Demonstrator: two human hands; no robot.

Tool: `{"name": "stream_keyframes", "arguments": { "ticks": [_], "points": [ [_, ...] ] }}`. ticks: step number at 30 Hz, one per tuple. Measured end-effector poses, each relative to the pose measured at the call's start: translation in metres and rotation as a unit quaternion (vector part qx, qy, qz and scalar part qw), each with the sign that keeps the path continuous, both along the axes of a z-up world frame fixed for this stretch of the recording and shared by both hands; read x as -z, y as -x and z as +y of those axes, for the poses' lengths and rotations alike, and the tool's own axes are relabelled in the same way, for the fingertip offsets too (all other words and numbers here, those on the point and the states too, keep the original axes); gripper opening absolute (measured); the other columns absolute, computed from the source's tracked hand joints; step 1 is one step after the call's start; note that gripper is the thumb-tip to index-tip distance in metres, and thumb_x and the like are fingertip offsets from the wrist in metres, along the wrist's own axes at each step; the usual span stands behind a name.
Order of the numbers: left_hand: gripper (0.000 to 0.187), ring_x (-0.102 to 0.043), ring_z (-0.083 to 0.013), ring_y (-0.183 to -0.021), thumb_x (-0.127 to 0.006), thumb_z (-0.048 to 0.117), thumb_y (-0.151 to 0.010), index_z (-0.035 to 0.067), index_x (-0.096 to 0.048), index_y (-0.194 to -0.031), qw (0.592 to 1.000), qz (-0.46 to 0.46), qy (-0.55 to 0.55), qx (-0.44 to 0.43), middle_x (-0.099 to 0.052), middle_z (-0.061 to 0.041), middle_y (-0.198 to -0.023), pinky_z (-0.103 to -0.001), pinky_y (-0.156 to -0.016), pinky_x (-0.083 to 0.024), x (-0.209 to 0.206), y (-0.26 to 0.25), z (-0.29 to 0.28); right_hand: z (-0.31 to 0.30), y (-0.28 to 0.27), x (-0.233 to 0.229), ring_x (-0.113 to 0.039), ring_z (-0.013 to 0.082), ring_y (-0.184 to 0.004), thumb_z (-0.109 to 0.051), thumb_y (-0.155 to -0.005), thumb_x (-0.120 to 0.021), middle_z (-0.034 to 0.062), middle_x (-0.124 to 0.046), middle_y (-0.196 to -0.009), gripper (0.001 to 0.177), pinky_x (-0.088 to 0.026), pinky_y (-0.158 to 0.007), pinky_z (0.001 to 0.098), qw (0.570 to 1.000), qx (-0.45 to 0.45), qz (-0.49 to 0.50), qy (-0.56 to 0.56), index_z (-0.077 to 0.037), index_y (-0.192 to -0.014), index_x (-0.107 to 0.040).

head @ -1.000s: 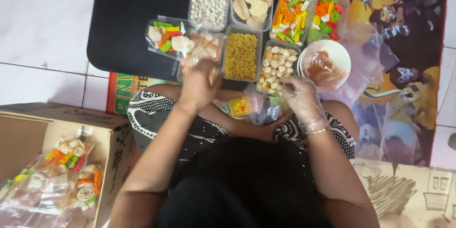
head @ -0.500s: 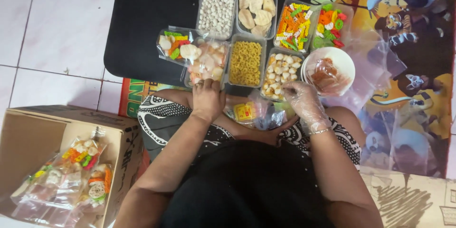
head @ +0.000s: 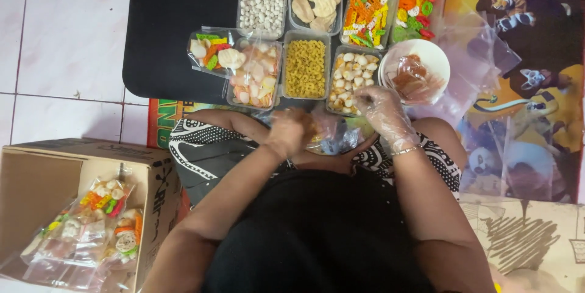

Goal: Packing various snack items from plastic containers into small clear plastic bags while wearing gloves.

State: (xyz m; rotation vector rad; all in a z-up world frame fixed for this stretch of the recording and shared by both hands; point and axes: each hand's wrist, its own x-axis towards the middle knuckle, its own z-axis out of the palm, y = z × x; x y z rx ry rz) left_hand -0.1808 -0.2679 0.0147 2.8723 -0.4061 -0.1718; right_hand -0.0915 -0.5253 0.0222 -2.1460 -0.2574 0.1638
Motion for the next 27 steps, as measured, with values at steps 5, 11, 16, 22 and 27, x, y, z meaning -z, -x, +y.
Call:
{"name": "stream_keyframes", "arguments": {
  "ticks": [5,11,16,22,27],
  "points": [
    [0.08,-0.056,-0.0364,-0.12,-0.083,0.041,-0.07,0.009,-0.053,-0.137,0.984,0.101,-0.148,-0.002,-0.053,-0.015,-0.131,-0.049,-0.099,-0.045,0.028,0.001,-0.017,-0.014,0.002,0.001,-0.072,0.0335,-0.099,-0.019,-0.085,-0.082,0.0105,-0.076,-0.096,0.016,-0.059,-0.084,0.0432,1.0,0.022,0.005,0.003,-0.017,-0.1,-0.081],
    [0.055,-0.069,-0.0448,-0.089,-0.077,0.009,-0.07,-0.008,-0.059,-0.119,0.98,0.128,-0.103,-0.115,-0.05,-0.019,-0.113,-0.052,-0.069,-0.062,0.091,0.001,0.004,-0.026,0.0,0.012,-0.072,0.0308,-0.101,-0.022,-0.086,-0.08,0.0076,-0.077,-0.102,0.016,-0.058,-0.088,0.0408,0.999,0.036,0.03,0.011,-0.019,-0.102,-0.081],
    [0.046,-0.076,-0.0373,-0.094,-0.08,0.017,-0.074,0.007,-0.065,-0.116,0.96,0.236,-0.052,-0.139,-0.07,-0.011,-0.106,-0.048,-0.077,-0.064,0.085,-0.02,0.011,0.002,0.014,-0.007,-0.071,0.038,-0.098,-0.013,-0.082,-0.082,0.0144,-0.077,-0.096,0.016,-0.059,-0.083,0.0461,1.0,-0.007,-0.002,-0.013,-0.014,-0.098,-0.082],
    [0.016,-0.076,-0.0318,-0.095,-0.072,0.023,-0.079,0.018,-0.077,-0.094,0.967,0.21,0.028,-0.143,-0.076,-0.006,-0.092,-0.041,-0.082,-0.063,0.088,-0.019,0.028,0.036,0.035,-0.03,-0.076,0.0255,-0.097,-0.029,-0.088,-0.066,-0.001,-0.08,-0.081,0.016,-0.058,-0.091,0.0393,0.966,-0.154,0.176,0.109,-0.024,-0.089,-0.08],
    [0.028,-0.069,-0.0245,-0.069,-0.079,0.019,-0.069,0.004,-0.074,-0.092,0.804,0.279,0.441,-0.284,-0.068,-0.013,-0.073,-0.037,-0.06,-0.056,0.104,-0.026,0.059,0.048,0.036,-0.006,-0.071,0.0369,-0.112,-0.041,-0.089,-0.069,0.015,-0.077,-0.108,0.034,-0.056,-0.097,0.0496,0.924,-0.203,0.201,0.254,-0.011,-0.105,-0.077]
  ]
}}
